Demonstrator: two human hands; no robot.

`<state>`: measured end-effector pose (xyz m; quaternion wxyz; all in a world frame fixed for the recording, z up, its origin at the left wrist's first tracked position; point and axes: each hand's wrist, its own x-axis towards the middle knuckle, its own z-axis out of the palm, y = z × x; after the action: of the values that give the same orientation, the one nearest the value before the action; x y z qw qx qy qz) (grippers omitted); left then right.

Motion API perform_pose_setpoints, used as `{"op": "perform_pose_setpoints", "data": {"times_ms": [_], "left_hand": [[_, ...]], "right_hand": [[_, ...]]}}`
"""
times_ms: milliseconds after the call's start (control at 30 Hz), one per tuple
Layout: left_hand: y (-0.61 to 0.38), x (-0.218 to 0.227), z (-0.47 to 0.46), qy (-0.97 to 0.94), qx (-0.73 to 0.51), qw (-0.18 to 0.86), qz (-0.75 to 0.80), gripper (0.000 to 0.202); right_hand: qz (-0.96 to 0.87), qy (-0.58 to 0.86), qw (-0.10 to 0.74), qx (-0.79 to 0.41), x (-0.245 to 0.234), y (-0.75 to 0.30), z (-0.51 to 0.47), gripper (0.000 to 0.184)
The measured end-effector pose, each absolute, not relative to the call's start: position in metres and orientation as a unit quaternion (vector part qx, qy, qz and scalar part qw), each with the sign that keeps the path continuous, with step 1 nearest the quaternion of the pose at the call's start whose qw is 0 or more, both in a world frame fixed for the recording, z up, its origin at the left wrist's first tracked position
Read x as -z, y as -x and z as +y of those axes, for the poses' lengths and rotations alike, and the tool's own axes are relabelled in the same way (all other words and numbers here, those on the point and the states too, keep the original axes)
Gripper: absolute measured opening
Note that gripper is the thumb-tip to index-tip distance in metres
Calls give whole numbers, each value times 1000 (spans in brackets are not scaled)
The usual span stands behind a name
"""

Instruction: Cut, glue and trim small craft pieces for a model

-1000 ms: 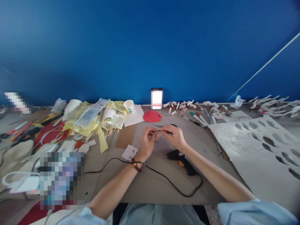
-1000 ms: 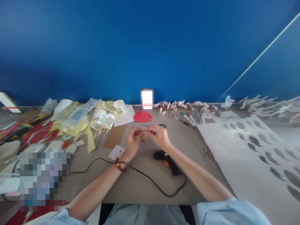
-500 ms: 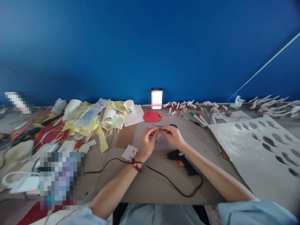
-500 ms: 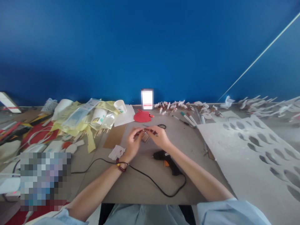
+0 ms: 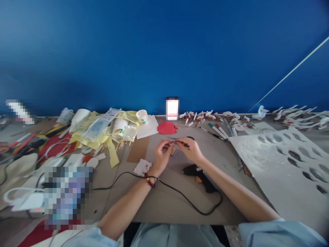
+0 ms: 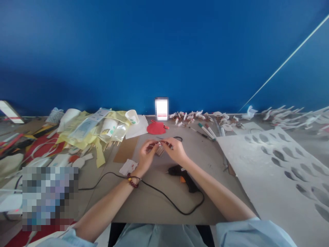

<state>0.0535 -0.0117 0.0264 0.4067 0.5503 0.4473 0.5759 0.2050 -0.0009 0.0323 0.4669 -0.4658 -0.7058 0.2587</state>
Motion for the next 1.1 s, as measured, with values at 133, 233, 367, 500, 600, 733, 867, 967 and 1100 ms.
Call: {"op": "perform_pose_setpoints", "data": {"times_ms": [133, 233, 367, 500, 600, 733, 867, 967, 1100], "left_hand": [[-54, -24, -6, -534, -565, 461, 428, 15], [-54, -21, -2, -511, -551, 511, 418, 19], [-54, -19, 0, -475, -542, 558, 411, 26], [-53, -19, -1, -456, -540, 578, 409, 29], [-53, -16, 0, -450, -552, 563, 419, 29], [-51, -12, 3, -489, -544, 497, 467, 22], [-50, -12, 3, -514, -541, 456, 484, 18], [-50, -14, 1, -527, -530, 461, 479, 15], [-52, -15, -2, -540, -525, 455, 476, 16]], "right_hand": [[-711, 464, 463, -254, -32, -206, 0, 21], [-712, 468, 458, -255, -32, -206, -1, 21], [-728, 466, 435, -253, -39, -210, 0, 22], [-767, 471, 358, -248, -57, -224, -1, 24], [-796, 498, 269, -214, -74, -234, -13, 20], [-781, 592, 134, -147, -88, -242, -46, 17], [-749, 645, 32, -148, -79, -254, -85, 26], [-722, 675, 7, -152, -62, -266, -109, 30], [-712, 683, 17, -161, -43, -274, -126, 30]]}}
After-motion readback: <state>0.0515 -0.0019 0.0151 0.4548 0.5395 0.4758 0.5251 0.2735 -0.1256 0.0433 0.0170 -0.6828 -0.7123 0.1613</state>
